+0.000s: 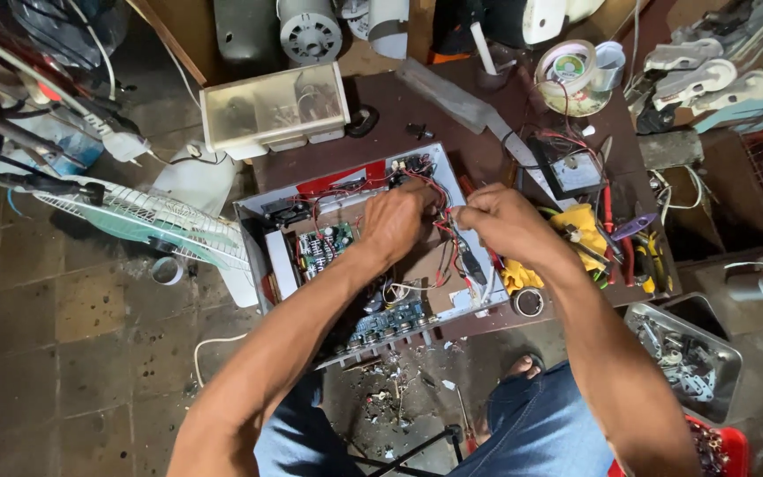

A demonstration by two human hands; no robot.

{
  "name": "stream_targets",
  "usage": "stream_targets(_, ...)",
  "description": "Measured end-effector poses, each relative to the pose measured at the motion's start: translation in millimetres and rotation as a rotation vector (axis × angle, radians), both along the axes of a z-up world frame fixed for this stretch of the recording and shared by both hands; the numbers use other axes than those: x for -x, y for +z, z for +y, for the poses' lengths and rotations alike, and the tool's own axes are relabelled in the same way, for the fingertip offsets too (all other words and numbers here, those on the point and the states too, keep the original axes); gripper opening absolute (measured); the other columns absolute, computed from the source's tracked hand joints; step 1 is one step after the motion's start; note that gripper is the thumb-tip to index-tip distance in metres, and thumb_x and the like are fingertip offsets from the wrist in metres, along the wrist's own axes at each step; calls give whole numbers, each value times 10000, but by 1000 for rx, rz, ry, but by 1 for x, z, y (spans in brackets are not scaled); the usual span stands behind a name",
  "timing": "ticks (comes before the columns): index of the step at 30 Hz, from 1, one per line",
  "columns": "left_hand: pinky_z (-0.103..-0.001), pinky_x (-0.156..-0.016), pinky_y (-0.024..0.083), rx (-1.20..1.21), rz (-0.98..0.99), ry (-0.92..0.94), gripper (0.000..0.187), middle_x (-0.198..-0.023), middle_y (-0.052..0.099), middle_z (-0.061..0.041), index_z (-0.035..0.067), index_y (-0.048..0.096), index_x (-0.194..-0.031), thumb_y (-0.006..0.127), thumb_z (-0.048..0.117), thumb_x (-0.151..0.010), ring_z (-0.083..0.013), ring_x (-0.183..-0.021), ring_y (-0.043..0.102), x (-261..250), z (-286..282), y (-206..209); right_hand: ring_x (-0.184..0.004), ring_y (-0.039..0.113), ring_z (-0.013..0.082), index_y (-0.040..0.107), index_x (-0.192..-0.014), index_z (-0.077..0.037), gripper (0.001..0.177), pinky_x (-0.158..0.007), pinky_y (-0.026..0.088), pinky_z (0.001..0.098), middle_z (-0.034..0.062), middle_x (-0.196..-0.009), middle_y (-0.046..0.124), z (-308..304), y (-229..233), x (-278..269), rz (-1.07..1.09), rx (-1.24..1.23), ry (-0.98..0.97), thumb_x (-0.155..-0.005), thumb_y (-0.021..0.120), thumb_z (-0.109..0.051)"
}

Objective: The person works on an open electronic device, using pliers to strip and cut wires. They connect wires to a circuit board and use a soldering iron to solder connections. The person handles various wires and components throughout the process.

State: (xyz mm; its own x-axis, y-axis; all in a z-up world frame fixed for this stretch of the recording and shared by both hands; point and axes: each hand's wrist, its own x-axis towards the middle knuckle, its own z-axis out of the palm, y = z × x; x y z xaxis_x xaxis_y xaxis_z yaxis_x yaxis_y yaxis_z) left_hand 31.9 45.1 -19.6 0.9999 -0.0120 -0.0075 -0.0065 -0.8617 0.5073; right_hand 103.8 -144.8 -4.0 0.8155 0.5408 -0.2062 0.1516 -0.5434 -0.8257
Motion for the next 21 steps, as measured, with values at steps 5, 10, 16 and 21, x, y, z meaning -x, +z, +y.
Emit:
stream_targets(5, -523, -852, 570, -7, 85, 18, 176, -1012, 690, -33, 184, 699, -985, 648, 205, -818, -348, -979, 704, -1, 1, -3, -1001, 668, 372, 774, -866, -85, 252, -819, 524, 437, 151, -947, 690, 6, 39, 5, -299, 163, 125, -885, 667, -313)
stream_targets(10, -516, -885, 562, 38, 101, 15, 197, -1087, 653, -41, 197, 696, -1050, 652, 223, -860, -350, -1025, 688, 0, 7, -13, -865, 693, 365, 773, -986, -103, 224, -735, 543, 445, 152, -848, 688, 7, 39, 2, -505, 243, 253, -947, 644, -282)
stream_targets(16, -506, -801, 563, 341, -44, -31, 162, -1037, 702, -73, 203, 739, -1062, 666, 244, -923, -358, -1028, 697, -2, 3, -17, -770, 674, 363, 745, -960, -109, 156, -683, 525, 418, 124, -774, 624, 7, 35, 2, -588, 151, 274, -957, 646, -229)
stream_targets(21, -504, -782, 575, 326, -198, -74, 105, -977, 722, -64, 206, 741, -983, 669, 260, -929, -357, -973, 705, -10, 6, -48, -734, 680, 289, 742, -914, -90, 147, -644, 517, 363, 128, -743, 644, 6, 27, 2, -489, -175, 246, -806, 819, -153)
